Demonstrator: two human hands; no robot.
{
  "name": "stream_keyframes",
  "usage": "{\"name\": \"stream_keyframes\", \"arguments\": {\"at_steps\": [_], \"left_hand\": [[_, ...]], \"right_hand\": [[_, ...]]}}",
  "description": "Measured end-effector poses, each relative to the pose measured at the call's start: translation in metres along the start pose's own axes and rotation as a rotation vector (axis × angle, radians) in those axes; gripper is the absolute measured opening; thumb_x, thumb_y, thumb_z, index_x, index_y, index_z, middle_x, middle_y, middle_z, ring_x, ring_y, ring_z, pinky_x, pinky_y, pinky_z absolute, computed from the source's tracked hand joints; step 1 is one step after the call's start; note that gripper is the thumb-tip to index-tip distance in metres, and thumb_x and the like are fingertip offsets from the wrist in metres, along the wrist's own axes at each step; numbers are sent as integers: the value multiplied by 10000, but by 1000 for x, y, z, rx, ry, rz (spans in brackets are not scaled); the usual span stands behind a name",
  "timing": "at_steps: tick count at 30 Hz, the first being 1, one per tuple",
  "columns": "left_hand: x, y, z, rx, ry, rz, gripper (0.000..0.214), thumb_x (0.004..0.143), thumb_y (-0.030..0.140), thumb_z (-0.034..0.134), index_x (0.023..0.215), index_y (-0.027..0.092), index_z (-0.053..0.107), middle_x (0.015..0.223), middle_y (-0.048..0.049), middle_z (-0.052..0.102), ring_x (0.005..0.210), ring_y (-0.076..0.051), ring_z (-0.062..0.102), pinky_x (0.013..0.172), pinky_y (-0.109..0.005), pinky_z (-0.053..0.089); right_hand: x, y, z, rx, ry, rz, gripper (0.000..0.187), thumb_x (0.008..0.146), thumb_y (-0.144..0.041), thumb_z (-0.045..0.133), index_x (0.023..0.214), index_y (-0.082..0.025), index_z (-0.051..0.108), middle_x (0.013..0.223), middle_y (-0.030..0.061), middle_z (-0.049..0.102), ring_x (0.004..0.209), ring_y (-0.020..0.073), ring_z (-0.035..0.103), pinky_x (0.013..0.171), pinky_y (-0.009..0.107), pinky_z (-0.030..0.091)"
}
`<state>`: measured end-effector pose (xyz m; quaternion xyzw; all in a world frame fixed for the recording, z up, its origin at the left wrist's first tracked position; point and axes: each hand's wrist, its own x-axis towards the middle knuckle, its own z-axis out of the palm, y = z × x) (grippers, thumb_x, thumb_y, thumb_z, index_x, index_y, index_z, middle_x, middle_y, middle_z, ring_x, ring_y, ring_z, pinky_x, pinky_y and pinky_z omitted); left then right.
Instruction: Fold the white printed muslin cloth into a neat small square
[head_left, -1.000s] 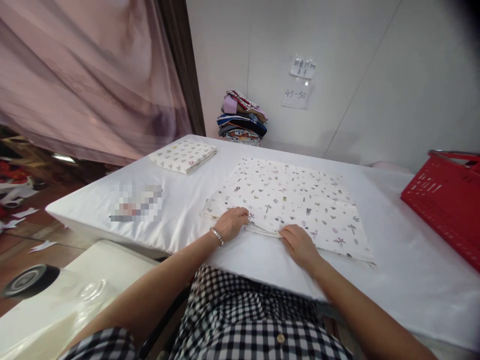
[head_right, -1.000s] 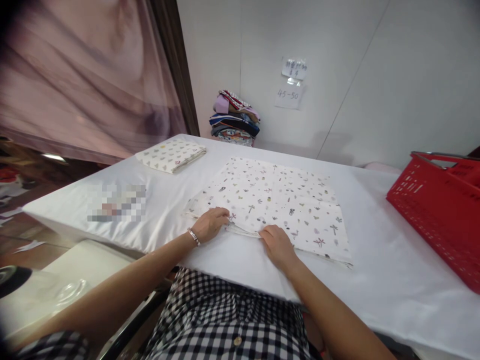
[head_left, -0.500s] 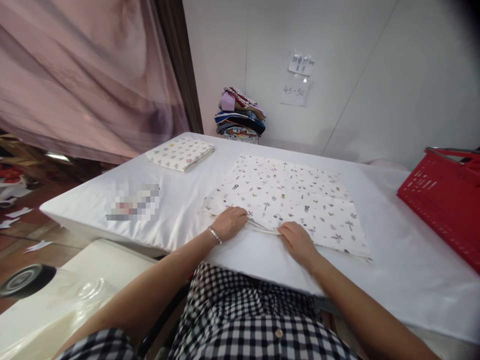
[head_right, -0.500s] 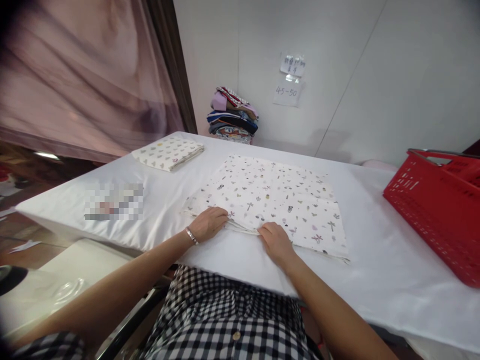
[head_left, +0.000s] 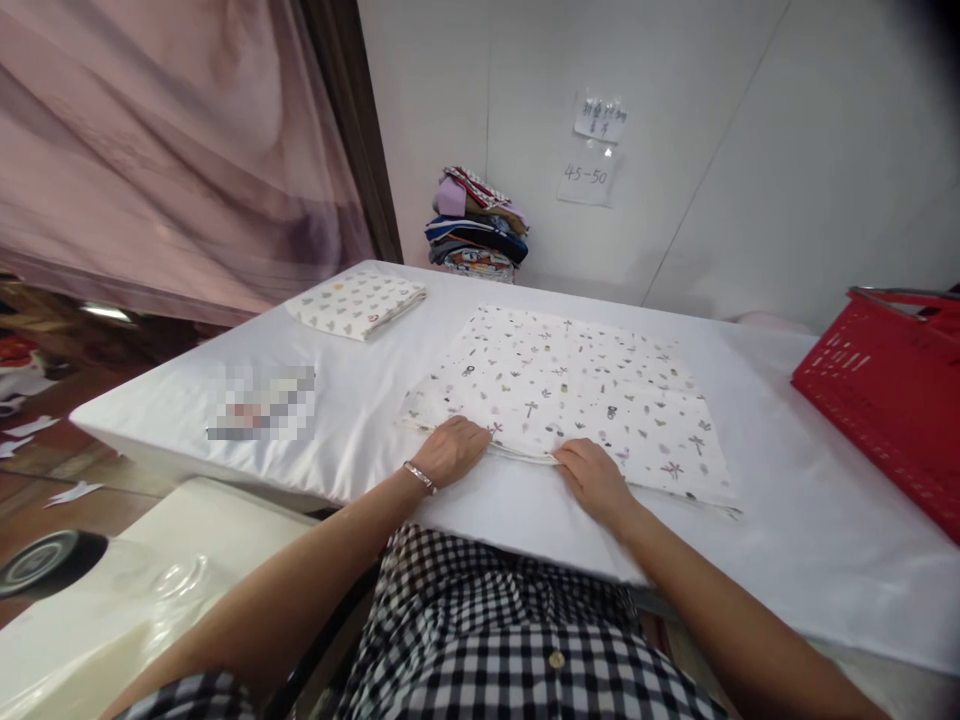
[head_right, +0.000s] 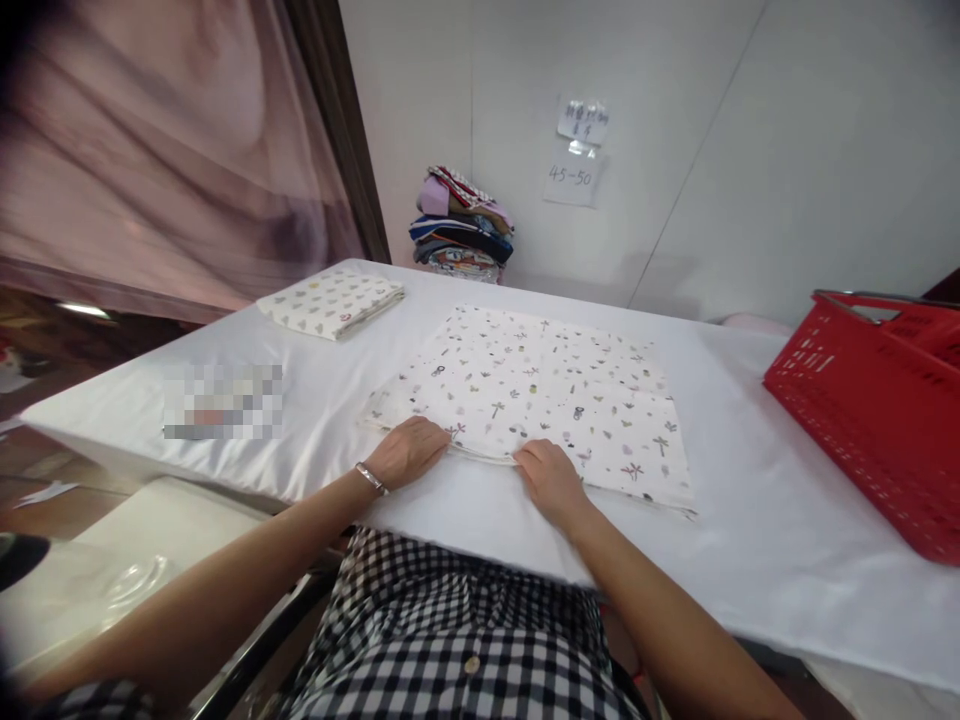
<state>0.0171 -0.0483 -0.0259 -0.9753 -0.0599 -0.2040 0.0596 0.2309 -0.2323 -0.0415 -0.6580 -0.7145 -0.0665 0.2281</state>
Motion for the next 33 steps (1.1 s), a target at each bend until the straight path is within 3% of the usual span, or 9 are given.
{"name": "stream_keyframes", "arguments": {"at_steps": [7, 20, 33], "left_hand": [[9, 10, -2, 46, -58, 44, 202, 908, 153, 379, 1024, 183, 541, 909, -45, 604, 860, -164, 537, 767, -324, 392], [51, 37, 8, 120, -79, 236, 160, 917, 160, 367, 897, 171, 525, 861, -41, 545, 757, -168, 455, 723, -317, 347], [49, 37, 17, 69, -48, 268, 188, 912, 149, 374, 853, 170, 550, 791, -31, 560, 743, -159, 463, 714, -310, 341]], "right_hand": [[1, 1, 0, -9, -13, -1, 223, 918, -220, 411, 993, -169, 615, 982, 99, 594, 895, 210, 507, 766, 342, 430], [2, -2, -2, -31, -28, 9, 208, 904, -196, 433, 995, -159, 616, 943, 95, 596, 874, 209, 500, 767, 344, 433], [2, -3, -4, -6, -31, 9, 204, 902, -196, 436, 1004, -167, 611, 947, 88, 585, 883, 203, 494, 778, 337, 419]]}}
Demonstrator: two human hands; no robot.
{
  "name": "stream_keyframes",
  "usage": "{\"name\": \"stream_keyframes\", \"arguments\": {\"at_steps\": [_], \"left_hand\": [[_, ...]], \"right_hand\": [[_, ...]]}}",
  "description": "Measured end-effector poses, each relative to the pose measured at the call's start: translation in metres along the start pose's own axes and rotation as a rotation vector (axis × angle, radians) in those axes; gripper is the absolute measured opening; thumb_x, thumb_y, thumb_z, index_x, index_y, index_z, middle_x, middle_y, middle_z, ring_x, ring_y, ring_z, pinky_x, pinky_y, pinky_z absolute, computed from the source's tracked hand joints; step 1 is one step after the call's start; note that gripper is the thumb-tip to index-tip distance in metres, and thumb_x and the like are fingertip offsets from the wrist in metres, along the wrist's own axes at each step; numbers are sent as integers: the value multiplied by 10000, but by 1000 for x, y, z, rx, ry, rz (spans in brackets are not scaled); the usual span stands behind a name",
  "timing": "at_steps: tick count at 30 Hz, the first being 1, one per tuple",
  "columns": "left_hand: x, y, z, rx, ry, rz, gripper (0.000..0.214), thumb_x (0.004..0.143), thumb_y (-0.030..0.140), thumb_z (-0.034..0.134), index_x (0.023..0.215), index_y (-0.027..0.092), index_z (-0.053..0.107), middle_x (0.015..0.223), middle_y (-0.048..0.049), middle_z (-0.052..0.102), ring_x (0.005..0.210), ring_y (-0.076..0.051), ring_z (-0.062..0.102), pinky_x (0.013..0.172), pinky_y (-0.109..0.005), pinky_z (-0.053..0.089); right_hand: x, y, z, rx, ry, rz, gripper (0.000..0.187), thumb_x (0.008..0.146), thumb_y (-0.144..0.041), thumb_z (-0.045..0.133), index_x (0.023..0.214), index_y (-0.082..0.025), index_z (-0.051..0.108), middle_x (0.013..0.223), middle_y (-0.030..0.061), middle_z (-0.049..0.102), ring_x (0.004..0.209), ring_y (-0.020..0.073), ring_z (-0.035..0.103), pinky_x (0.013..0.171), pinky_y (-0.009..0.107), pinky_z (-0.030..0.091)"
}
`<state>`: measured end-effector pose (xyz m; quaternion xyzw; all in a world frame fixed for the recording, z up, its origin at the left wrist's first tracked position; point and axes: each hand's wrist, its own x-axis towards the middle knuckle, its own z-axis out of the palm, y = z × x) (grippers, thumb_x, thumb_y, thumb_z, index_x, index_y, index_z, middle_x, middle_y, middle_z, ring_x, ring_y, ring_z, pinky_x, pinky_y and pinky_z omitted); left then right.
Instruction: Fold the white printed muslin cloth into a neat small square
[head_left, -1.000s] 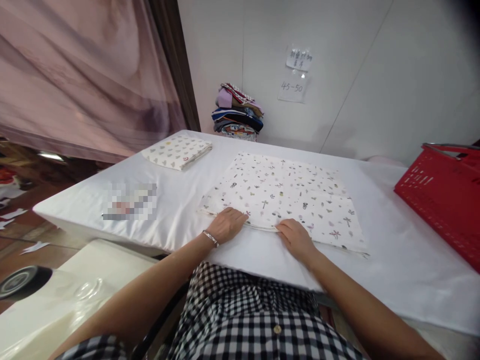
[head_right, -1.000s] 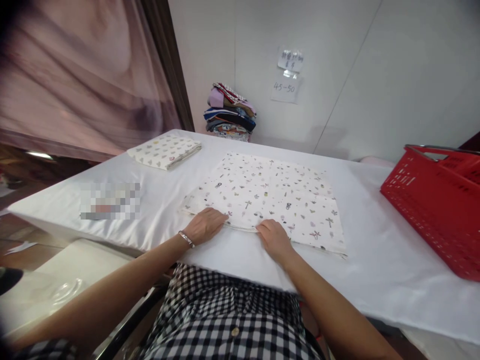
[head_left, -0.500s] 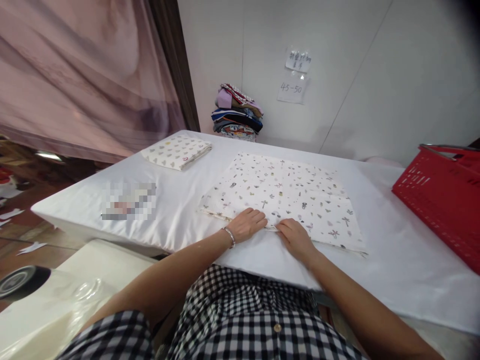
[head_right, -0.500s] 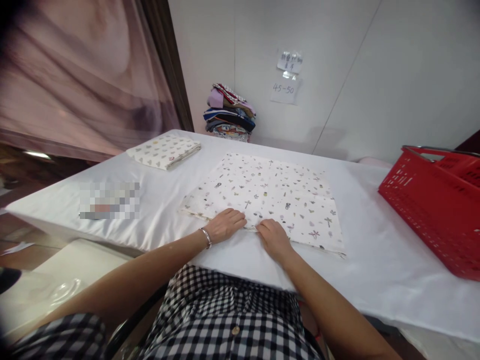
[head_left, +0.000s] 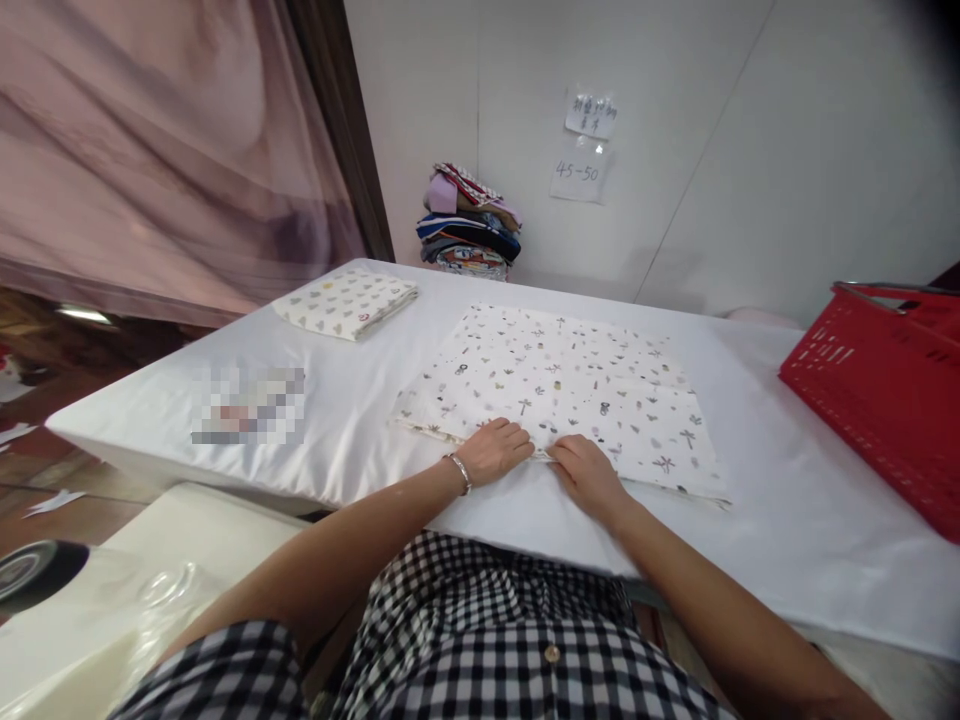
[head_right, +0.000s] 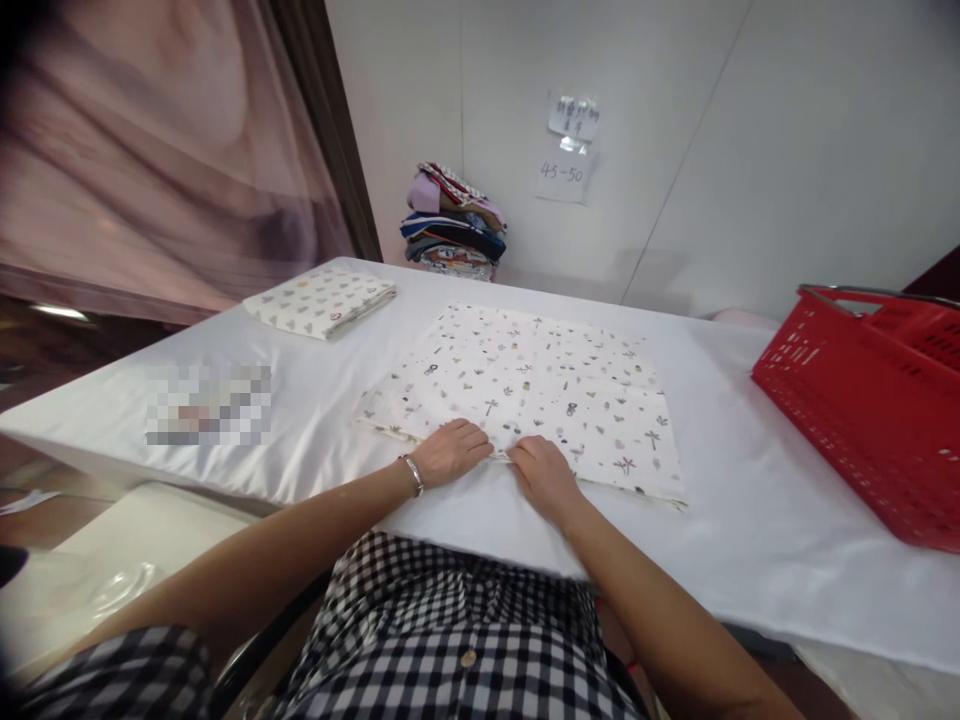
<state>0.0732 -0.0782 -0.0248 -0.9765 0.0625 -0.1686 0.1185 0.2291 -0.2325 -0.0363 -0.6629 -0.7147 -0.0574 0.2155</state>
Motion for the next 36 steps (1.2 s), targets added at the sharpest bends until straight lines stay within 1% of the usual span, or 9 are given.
{"name": "stream_keyframes", "arguments": {"at_steps": [5, 9, 14, 18, 24, 26, 28, 33, 36], "left_hand": [[-5, 5, 3, -119, 7, -96, 199, 898, 144, 381, 877, 173, 577, 795, -36, 570, 771, -157, 486, 741, -310, 353], [-6, 7, 4, -171, -13, -125, 196, 899, 161, 385, 921, 176, 580, 831, -41, 575, 800, -159, 496, 744, -313, 355], [-6, 9, 5, -155, -24, -164, 194, 905, 181, 387, 925, 181, 579, 845, -41, 577, 804, -162, 498, 728, -315, 353], [-5, 12, 5, -119, -53, -189, 173, 901, 198, 404, 902, 185, 576, 846, -39, 576, 800, -163, 501, 713, -317, 350], [-5, 16, 6, -55, -71, -215, 135, 892, 197, 418, 879, 178, 551, 854, -54, 563, 824, -172, 489, 706, -328, 347], [-9, 13, 5, -41, -81, -262, 122, 886, 187, 422, 870, 173, 543, 868, -63, 560, 827, -177, 483, 705, -333, 349], [-16, 8, 3, -34, -92, -340, 114, 878, 169, 425, 868, 171, 539, 879, -65, 561, 823, -179, 478, 702, -334, 352], [-42, -8, -5, 13, -85, -516, 140, 866, 129, 410, 903, 170, 538, 896, -61, 564, 821, -188, 478, 703, -338, 358], [-57, -17, -10, 51, -97, -607, 132, 835, 97, 427, 863, 169, 533, 875, -67, 560, 818, -197, 483, 700, -346, 358]], "right_hand": [[0, 0, -1, -10, -18, -20, 200, 901, -199, 442, 1004, -163, 609, 955, 88, 586, 887, 204, 496, 773, 338, 416], [1, 0, -2, -40, -24, -28, 208, 913, -239, 436, 1008, -174, 610, 943, 87, 590, 882, 201, 504, 757, 334, 417], [4, -3, -2, -101, -35, -65, 248, 920, -285, 436, 1086, -174, 584, 970, 93, 592, 893, 206, 515, 741, 332, 417], [7, -3, 3, -145, -26, -98, 215, 916, -250, 441, 1023, -160, 605, 954, 96, 594, 884, 213, 518, 729, 336, 413], [7, 1, 11, -142, -1, -155, 204, 906, -174, 428, 958, -172, 625, 878, 73, 597, 796, 201, 525, 679, 324, 411], [6, 2, 12, -131, 14, -163, 218, 908, -165, 414, 961, -174, 625, 890, 76, 601, 801, 204, 525, 681, 327, 415], [5, 3, 13, -120, 27, -168, 229, 910, -162, 402, 965, -175, 623, 904, 81, 606, 799, 205, 524, 682, 331, 420], [3, 5, 15, -94, 50, -173, 222, 908, -168, 404, 981, -168, 613, 931, 93, 610, 817, 210, 530, 685, 339, 436], [3, 6, 17, -83, 73, -178, 226, 909, -166, 399, 989, -166, 610, 938, 97, 614, 826, 210, 534, 692, 345, 446]]}}
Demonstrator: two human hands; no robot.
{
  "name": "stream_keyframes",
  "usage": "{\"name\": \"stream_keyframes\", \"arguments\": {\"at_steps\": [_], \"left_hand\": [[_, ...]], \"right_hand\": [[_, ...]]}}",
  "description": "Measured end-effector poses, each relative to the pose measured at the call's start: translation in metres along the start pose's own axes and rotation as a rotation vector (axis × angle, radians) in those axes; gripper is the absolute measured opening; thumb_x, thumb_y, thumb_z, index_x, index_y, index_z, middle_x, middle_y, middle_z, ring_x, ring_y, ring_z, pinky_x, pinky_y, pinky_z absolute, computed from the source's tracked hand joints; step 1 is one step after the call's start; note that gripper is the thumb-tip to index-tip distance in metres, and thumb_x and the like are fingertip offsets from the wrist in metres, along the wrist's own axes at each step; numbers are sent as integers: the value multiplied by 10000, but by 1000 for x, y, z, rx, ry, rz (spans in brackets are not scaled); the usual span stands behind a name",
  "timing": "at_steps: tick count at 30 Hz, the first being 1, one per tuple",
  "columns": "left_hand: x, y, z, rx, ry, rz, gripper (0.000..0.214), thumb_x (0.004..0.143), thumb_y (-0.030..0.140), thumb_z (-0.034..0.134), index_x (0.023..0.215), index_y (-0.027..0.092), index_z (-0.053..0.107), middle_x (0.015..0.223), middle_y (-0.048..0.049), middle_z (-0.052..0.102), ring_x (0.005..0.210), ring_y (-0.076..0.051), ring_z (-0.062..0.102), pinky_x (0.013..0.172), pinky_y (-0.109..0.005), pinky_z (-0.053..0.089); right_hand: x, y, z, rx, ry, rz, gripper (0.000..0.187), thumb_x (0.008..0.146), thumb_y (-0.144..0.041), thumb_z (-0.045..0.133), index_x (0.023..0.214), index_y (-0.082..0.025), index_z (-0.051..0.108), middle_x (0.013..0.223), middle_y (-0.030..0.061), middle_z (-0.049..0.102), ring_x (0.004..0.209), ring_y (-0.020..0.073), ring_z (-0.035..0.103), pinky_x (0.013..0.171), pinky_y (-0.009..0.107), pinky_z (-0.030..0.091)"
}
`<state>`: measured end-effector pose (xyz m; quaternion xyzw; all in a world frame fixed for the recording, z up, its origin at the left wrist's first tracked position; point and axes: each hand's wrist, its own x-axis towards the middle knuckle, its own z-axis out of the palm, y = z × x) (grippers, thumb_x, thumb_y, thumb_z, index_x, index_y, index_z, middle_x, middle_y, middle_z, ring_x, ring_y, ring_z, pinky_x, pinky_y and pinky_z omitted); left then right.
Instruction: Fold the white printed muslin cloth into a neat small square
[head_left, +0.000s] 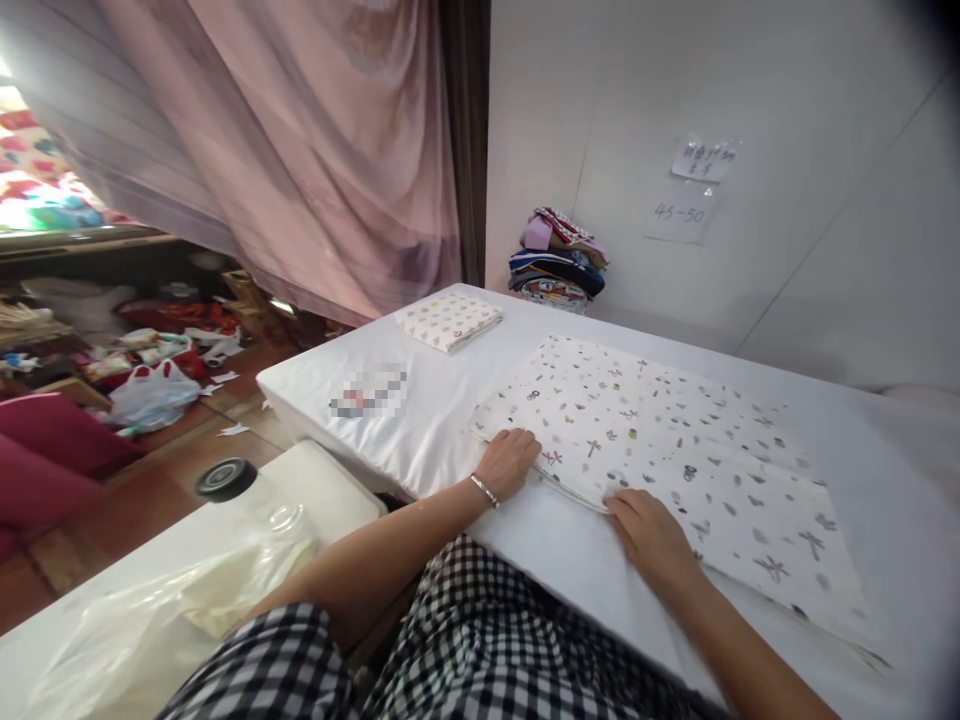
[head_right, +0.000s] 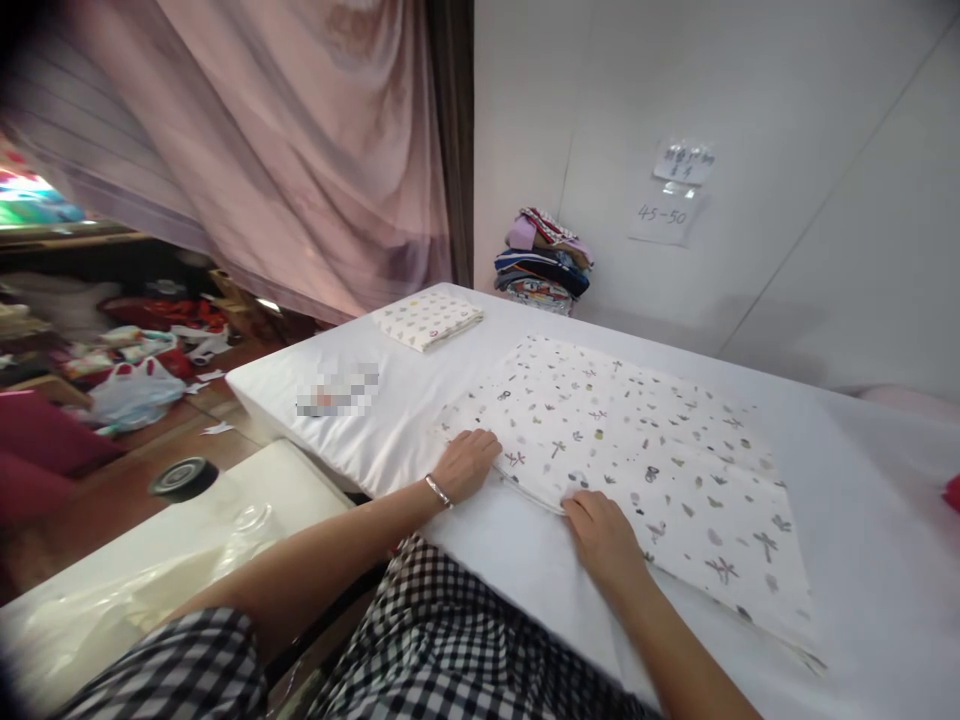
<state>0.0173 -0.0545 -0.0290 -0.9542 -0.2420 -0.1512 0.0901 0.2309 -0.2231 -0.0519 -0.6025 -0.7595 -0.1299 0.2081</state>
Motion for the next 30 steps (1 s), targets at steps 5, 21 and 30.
{"name": "stream_keyframes", "arguments": {"at_steps": [5, 21, 30], "left_hand": [[-7, -17, -2, 44, 23, -115, 142, 809, 67, 433, 829, 173, 526, 856, -69, 572, 803, -207, 496, 685, -350, 353], [-10, -50, -2, -115, -14, 16, 165, 798, 64, 441, 839, 170, 561, 841, -49, 607, 804, -180, 528, 748, -328, 397], [-19, -47, -5, -98, 159, 104, 159, 856, 102, 410, 826, 164, 553, 989, -67, 589, 924, -174, 506, 834, -332, 408]], "right_hand": [[0, -1, 1, -2, 24, 3, 221, 912, -193, 407, 975, -172, 618, 929, 96, 615, 822, 212, 535, 696, 348, 450], [1, -2, -4, -28, -14, 35, 255, 923, -220, 396, 982, -157, 637, 938, 93, 615, 837, 199, 538, 722, 325, 451], [0, -2, -3, -13, -39, 60, 257, 925, -243, 400, 993, -156, 631, 956, 94, 607, 854, 202, 537, 749, 335, 453]]}}
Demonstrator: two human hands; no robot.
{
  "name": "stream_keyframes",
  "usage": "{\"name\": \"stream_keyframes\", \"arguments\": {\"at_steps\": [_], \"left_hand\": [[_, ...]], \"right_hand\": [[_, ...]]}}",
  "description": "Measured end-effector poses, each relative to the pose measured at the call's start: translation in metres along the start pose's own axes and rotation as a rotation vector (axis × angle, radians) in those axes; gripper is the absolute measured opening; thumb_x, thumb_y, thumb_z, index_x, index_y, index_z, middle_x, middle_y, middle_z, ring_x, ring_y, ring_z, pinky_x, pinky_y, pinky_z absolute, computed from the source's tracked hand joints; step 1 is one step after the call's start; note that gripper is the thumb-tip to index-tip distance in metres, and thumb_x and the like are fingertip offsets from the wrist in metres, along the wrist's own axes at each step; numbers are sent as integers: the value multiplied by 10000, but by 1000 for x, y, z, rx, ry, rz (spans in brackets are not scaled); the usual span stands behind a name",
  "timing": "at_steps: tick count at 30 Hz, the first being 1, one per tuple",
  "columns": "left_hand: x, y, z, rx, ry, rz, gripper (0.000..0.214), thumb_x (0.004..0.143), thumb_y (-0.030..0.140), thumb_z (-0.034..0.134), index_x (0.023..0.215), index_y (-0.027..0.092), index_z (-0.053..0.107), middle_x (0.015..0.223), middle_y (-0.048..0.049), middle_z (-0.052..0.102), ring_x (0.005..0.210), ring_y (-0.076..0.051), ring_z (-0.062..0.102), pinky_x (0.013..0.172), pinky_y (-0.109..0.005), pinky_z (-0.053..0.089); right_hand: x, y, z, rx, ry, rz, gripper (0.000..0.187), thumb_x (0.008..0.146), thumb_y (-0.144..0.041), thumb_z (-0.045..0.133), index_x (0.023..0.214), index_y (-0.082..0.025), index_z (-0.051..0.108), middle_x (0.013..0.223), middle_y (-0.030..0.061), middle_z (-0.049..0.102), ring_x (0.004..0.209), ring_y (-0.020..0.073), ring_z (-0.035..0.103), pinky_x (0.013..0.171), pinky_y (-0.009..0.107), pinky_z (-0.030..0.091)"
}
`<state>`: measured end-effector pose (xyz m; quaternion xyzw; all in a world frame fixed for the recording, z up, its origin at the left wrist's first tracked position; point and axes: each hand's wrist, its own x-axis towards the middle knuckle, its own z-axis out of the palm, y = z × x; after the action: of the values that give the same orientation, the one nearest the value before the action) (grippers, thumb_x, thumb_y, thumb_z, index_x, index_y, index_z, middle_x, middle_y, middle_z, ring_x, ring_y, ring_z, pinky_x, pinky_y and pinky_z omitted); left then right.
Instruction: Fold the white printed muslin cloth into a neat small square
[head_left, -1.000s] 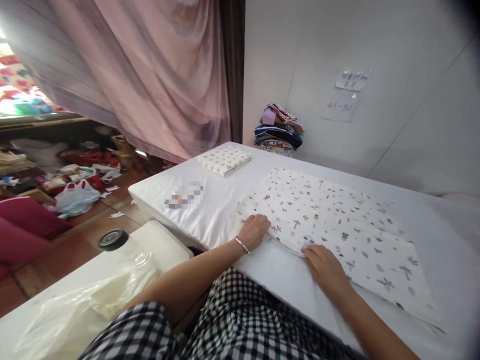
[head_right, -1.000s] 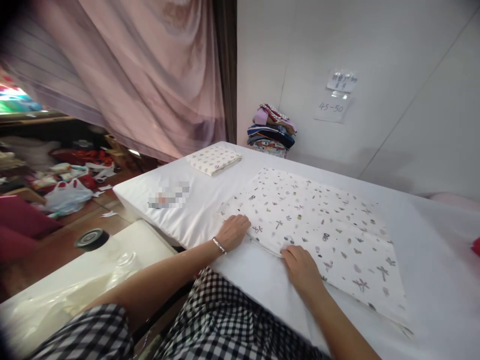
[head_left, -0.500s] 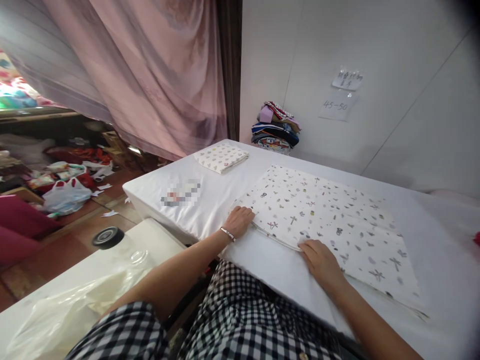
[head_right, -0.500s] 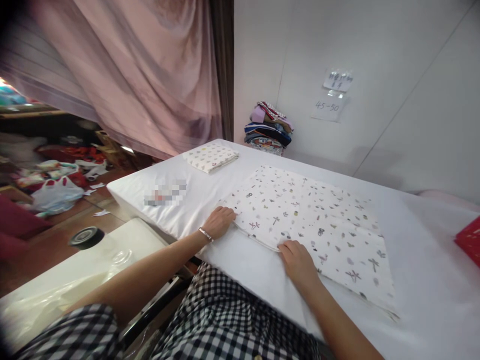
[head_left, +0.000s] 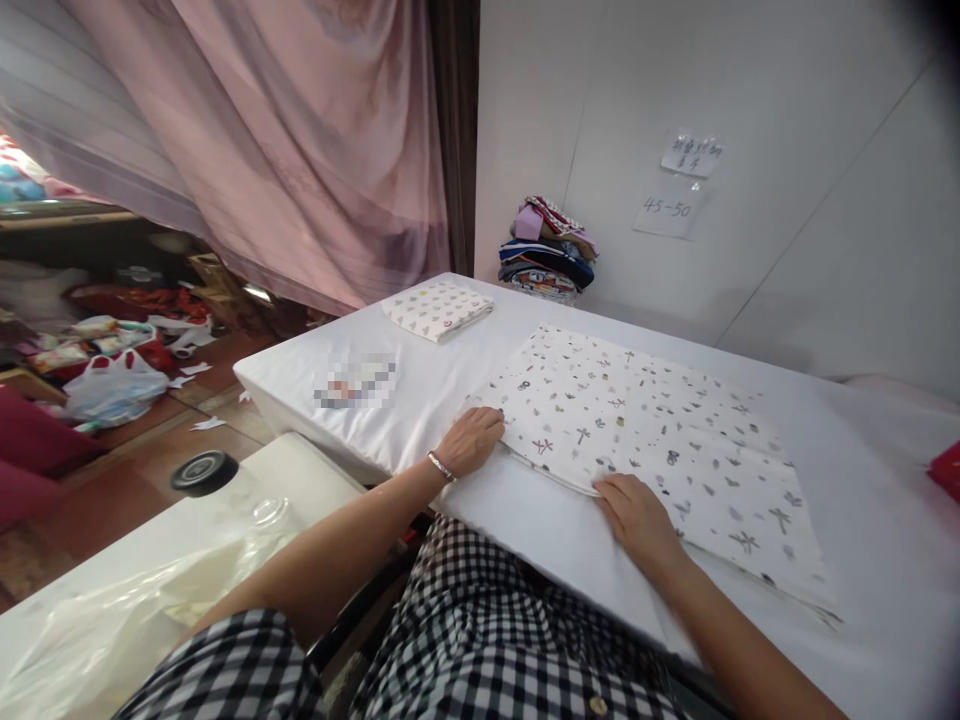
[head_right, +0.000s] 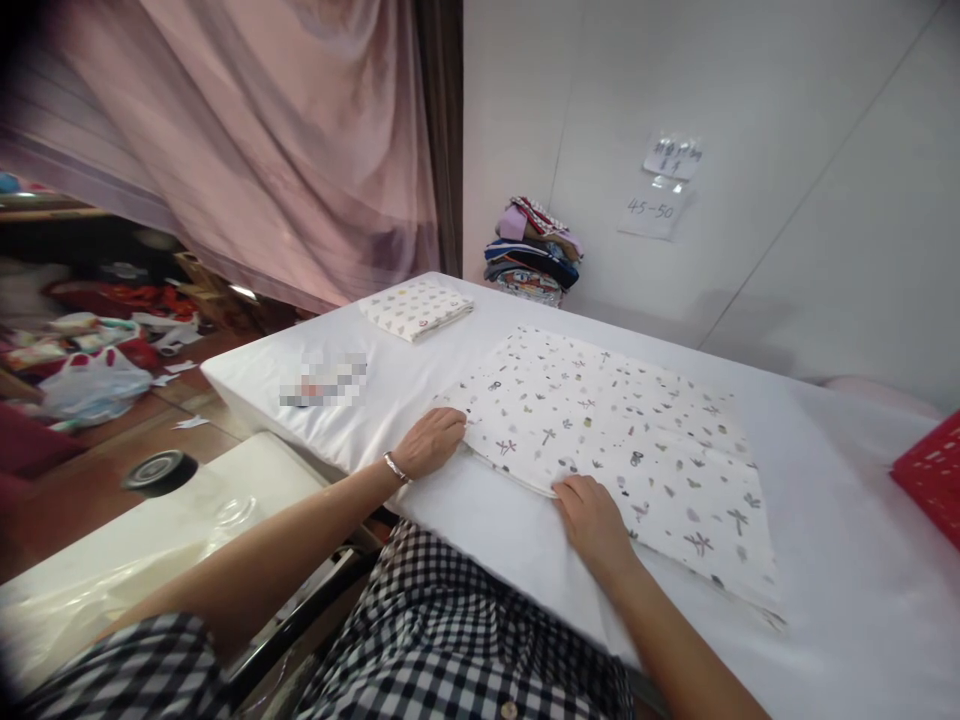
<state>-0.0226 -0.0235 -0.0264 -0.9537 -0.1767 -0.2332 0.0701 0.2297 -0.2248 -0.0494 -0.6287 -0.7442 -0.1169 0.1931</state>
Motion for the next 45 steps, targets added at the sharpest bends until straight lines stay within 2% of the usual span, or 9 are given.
{"name": "stream_keyframes", "arguments": {"at_steps": [3, 10, 20, 29, 32, 35, 40, 45], "left_hand": [[1, 3, -1, -22, -13, 54, 189, 880, 132, 398, 781, 167, 555, 1013, -67, 587, 962, -169, 504, 843, -331, 407], [2, 5, -5, -82, -19, 20, 176, 887, 196, 423, 824, 183, 586, 1053, -59, 580, 969, -170, 514, 820, -324, 409], [9, 7, -1, -78, 27, -59, 204, 900, 202, 391, 810, 177, 571, 974, -52, 600, 882, -161, 516, 768, -304, 413], [4, 5, -3, -119, -75, 19, 189, 852, 153, 442, 889, 197, 622, 1064, -56, 580, 991, -181, 512, 818, -326, 408], [4, 4, -5, -109, -107, 59, 178, 855, 187, 464, 942, 200, 619, 1066, -66, 577, 1023, -192, 504, 824, -336, 413], [8, 5, -6, -79, -132, 74, 188, 890, 235, 433, 905, 197, 617, 1058, -61, 585, 1022, -192, 505, 821, -337, 416], [8, 7, -5, -47, -111, 57, 267, 925, 185, 331, 845, 172, 586, 1011, -57, 593, 965, -166, 518, 791, -311, 419], [-1, 9, -5, -67, -67, 86, 247, 925, 170, 327, 871, 158, 568, 1006, -67, 596, 994, -170, 520, 839, -319, 422]], "right_hand": [[0, 0, 0, -5, 12, 2, 263, 926, -249, 396, 984, -154, 634, 960, 98, 608, 863, 207, 538, 753, 337, 454], [0, 0, -1, -23, 25, -16, 254, 923, -236, 400, 976, -149, 633, 958, 104, 610, 872, 214, 542, 752, 343, 461], [0, 0, 0, -15, 3, 7, 246, 921, -245, 408, 987, -160, 629, 972, 98, 611, 886, 212, 546, 771, 346, 459], [0, -2, -3, 1, 29, 12, 259, 925, -260, 400, 984, -165, 634, 960, 93, 615, 878, 203, 551, 763, 336, 463], [1, -3, -5, 7, 14, 21, 257, 925, -262, 397, 985, -174, 631, 965, 92, 615, 878, 204, 553, 758, 339, 466], [2, -4, -6, 11, -3, 23, 255, 924, -261, 398, 989, -173, 628, 962, 94, 613, 862, 206, 552, 748, 343, 469], [2, -4, -6, 11, 3, 31, 257, 923, -248, 390, 988, -179, 629, 960, 94, 613, 859, 207, 550, 740, 346, 470], [1, -3, -4, 3, -11, 22, 243, 919, -238, 405, 994, -160, 622, 955, 93, 604, 861, 202, 543, 756, 337, 460]]}}
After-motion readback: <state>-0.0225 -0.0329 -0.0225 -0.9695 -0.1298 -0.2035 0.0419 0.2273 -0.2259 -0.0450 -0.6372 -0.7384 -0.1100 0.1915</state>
